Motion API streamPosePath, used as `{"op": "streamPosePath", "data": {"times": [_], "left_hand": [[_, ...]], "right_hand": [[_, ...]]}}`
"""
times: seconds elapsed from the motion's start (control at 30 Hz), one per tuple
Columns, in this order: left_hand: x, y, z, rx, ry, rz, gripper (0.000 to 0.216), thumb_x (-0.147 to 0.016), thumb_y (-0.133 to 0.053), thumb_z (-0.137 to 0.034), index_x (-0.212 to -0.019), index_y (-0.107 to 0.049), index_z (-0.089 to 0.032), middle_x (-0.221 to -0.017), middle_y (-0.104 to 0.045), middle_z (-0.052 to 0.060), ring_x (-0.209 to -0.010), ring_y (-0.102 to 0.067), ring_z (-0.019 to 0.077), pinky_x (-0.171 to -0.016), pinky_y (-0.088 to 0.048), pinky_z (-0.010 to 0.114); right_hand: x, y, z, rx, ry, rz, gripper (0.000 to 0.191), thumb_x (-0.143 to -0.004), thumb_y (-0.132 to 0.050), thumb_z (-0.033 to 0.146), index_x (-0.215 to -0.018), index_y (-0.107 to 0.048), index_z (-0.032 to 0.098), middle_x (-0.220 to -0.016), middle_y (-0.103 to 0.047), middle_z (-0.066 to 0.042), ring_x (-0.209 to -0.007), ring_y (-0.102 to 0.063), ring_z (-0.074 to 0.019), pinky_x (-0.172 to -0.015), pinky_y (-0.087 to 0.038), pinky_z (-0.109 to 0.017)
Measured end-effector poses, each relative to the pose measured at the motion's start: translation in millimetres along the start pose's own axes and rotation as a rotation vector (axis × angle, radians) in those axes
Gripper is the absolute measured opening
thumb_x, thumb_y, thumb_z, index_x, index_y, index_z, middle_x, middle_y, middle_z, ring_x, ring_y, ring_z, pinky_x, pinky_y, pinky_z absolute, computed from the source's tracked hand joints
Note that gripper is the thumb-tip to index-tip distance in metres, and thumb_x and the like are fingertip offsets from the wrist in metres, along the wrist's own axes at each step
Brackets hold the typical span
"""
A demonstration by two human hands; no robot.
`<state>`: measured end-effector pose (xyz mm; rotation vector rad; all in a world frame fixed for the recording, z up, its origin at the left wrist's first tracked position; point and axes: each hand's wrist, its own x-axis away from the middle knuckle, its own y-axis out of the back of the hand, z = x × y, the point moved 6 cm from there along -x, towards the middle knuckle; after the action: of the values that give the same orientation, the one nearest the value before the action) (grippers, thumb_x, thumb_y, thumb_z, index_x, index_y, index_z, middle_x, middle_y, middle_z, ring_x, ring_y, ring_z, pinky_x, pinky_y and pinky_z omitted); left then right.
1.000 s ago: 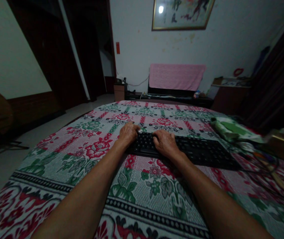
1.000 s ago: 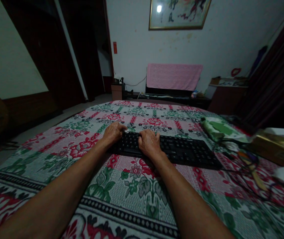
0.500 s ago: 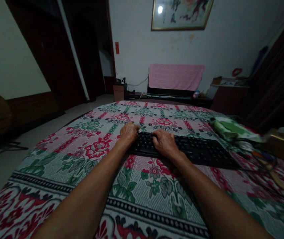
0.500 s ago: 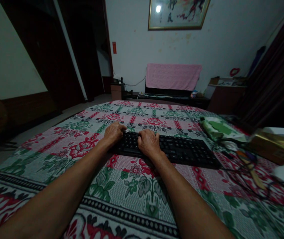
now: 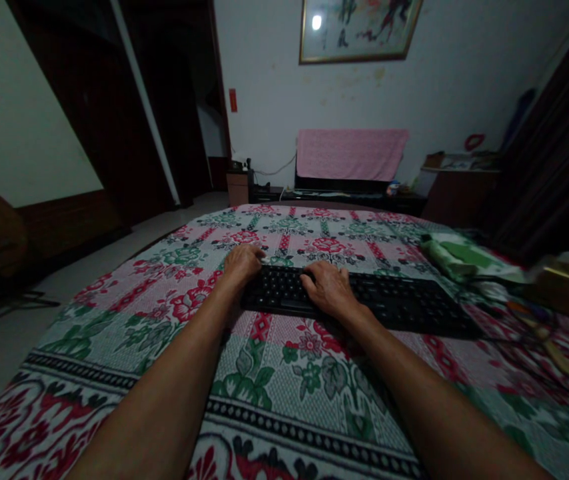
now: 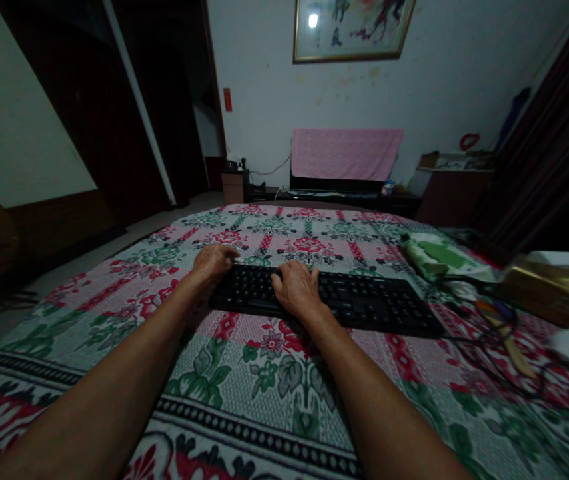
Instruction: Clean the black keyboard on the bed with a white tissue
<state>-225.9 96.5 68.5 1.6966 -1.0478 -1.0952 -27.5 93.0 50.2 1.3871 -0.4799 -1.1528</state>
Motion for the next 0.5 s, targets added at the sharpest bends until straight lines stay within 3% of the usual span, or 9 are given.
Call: {"op": "streamPosePath", "data": {"times": [0.17,0.37,0.5], "left_hand": [[0,-7,-9,0.035,-0.129,0.056,0.036,-0.076,-0.053,-0.015,-0.103,-0.072,-0.03,-0.108,-0.07,-0.001,-0.105,-0.061,0.0177,-0.094,-0.045,0.025],[-3,-7,18,0.056,0.028,-0.005,0.037,-0.075,-0.05,-0.014,-0.102,-0.072,-0.027,-0.105,-0.071,0.001,-0.104,-0.062,0.0191,-0.093,-0.045,0.026],[-5,-8,18,0.105,0.0,-0.041,0.038,-0.076,-0.048,-0.015,-0.103,-0.071,-0.028,-0.105,-0.071,0.0,-0.103,-0.062,0.0174,-0.093,-0.045,0.025]], "right_hand": [[2,3,8,-0.028,0.044,-0.021,0.027,-0.091,-0.042,0.036,-0.1,-0.063,0.021,-0.112,-0.06,-0.008,-0.107,-0.051,-0.0233,-0.091,-0.03,-0.042],[4,4,13,-0.033,0.051,-0.004,0.028,-0.09,-0.042,0.035,-0.099,-0.064,0.02,-0.11,-0.061,-0.008,-0.105,-0.052,-0.0229,-0.091,-0.03,-0.042],[4,3,12,-0.023,0.054,-0.011,0.028,-0.091,-0.042,0.035,-0.099,-0.064,0.02,-0.11,-0.061,-0.008,-0.105,-0.051,-0.0228,-0.09,-0.03,-0.041]]}}
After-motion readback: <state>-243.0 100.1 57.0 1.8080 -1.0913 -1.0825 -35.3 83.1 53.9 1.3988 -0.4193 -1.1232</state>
